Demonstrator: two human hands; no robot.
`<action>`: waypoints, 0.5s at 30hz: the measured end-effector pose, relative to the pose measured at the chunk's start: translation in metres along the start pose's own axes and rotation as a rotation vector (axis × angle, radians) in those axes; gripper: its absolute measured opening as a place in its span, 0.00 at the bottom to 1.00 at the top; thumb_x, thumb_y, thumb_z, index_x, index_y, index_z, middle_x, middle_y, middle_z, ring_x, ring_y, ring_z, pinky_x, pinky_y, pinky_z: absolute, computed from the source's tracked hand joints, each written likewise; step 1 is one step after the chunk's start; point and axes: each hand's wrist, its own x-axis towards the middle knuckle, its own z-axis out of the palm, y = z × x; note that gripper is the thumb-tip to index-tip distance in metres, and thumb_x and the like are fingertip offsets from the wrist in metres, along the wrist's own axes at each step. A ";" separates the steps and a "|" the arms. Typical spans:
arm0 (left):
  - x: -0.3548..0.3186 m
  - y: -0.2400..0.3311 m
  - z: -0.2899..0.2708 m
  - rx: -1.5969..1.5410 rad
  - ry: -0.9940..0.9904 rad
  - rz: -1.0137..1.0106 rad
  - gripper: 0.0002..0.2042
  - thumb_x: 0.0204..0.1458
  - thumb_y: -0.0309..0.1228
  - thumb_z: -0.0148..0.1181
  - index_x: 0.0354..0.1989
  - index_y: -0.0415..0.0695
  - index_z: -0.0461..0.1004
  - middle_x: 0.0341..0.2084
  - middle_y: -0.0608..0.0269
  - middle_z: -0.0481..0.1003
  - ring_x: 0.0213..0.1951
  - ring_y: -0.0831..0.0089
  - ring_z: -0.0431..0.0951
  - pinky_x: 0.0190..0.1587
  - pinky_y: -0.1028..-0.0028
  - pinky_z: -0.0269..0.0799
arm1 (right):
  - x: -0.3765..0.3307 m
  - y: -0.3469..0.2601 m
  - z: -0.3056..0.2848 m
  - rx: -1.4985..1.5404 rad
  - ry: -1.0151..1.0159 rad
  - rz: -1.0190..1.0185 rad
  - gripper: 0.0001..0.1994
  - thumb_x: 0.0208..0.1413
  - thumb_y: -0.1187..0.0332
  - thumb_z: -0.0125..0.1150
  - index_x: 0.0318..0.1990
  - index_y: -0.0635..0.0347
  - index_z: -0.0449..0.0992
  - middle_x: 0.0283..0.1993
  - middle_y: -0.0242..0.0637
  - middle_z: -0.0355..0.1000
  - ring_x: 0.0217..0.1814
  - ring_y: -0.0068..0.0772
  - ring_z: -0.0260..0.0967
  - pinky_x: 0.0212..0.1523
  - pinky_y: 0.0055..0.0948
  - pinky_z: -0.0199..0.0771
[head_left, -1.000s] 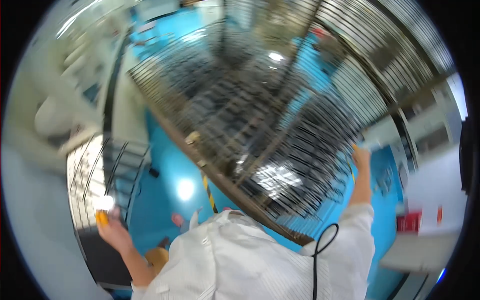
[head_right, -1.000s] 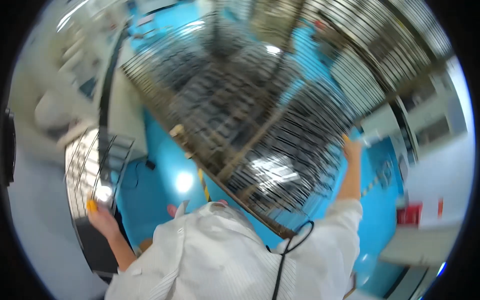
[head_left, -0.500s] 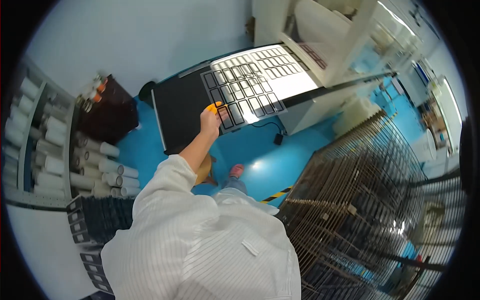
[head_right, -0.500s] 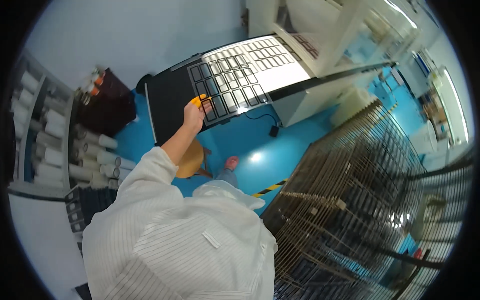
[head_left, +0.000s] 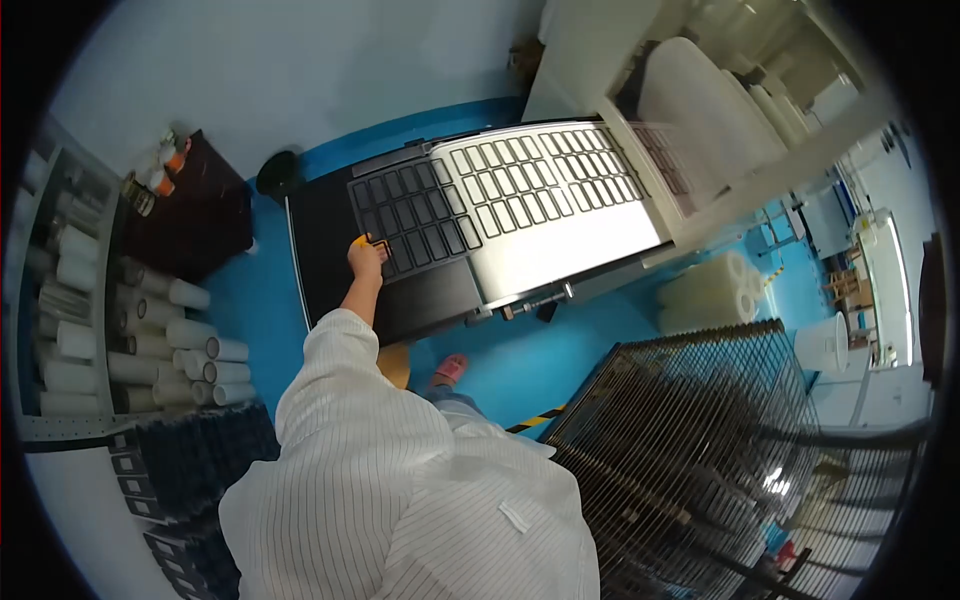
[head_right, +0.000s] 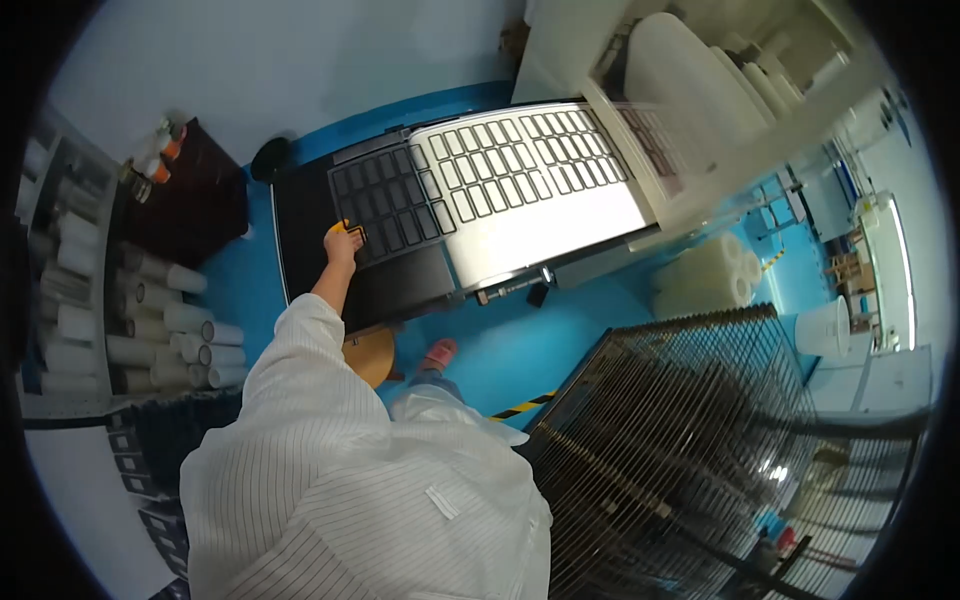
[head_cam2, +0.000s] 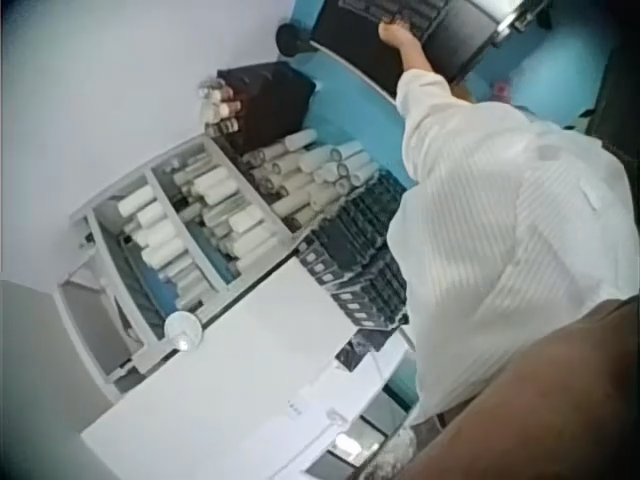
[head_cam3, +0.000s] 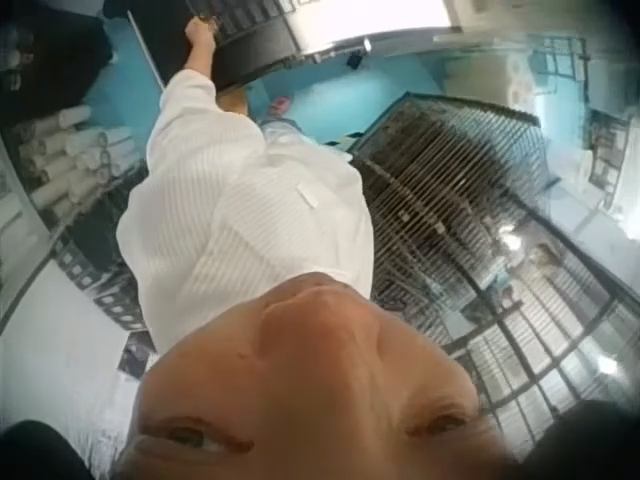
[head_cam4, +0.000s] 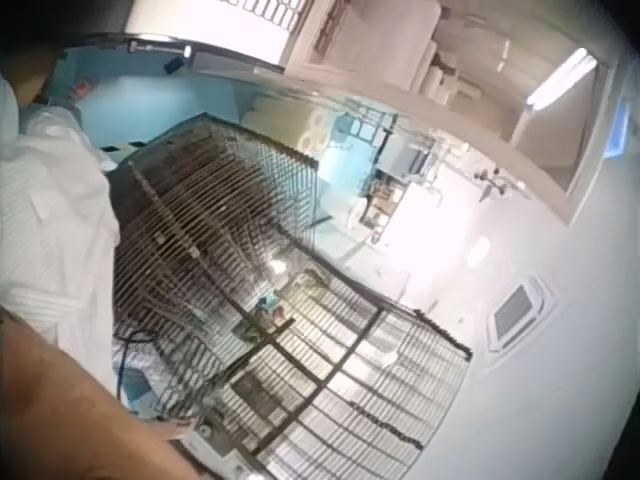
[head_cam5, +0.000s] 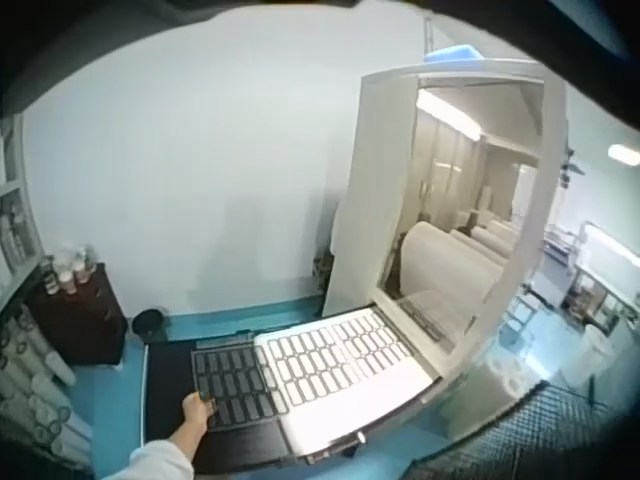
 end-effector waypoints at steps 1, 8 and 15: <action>0.003 -0.005 0.005 0.164 0.055 0.159 0.14 0.53 0.23 0.38 0.47 0.39 0.65 0.29 0.53 0.72 0.25 0.70 0.74 0.26 0.77 0.72 | 0.008 -0.012 0.007 -0.004 -0.006 -0.042 0.11 0.54 0.60 0.48 0.28 0.56 0.71 0.26 0.39 0.64 0.24 0.34 0.59 0.23 0.32 0.59; 0.016 -0.012 0.022 0.640 0.238 0.443 0.11 0.47 0.17 0.48 0.40 0.29 0.63 0.41 0.44 0.64 0.44 0.53 0.69 0.48 0.68 0.64 | 0.011 -0.110 0.006 -0.031 -0.068 -0.280 0.13 0.57 0.62 0.43 0.32 0.58 0.72 0.31 0.42 0.67 0.29 0.38 0.63 0.27 0.33 0.63; 0.030 -0.026 0.006 0.950 0.187 0.557 0.16 0.46 0.20 0.49 0.46 0.31 0.64 0.42 0.46 0.62 0.46 0.55 0.61 0.52 0.64 0.57 | -0.026 -0.268 -0.009 -0.005 -0.113 -0.435 0.15 0.60 0.64 0.38 0.35 0.60 0.73 0.35 0.45 0.70 0.33 0.41 0.67 0.31 0.34 0.66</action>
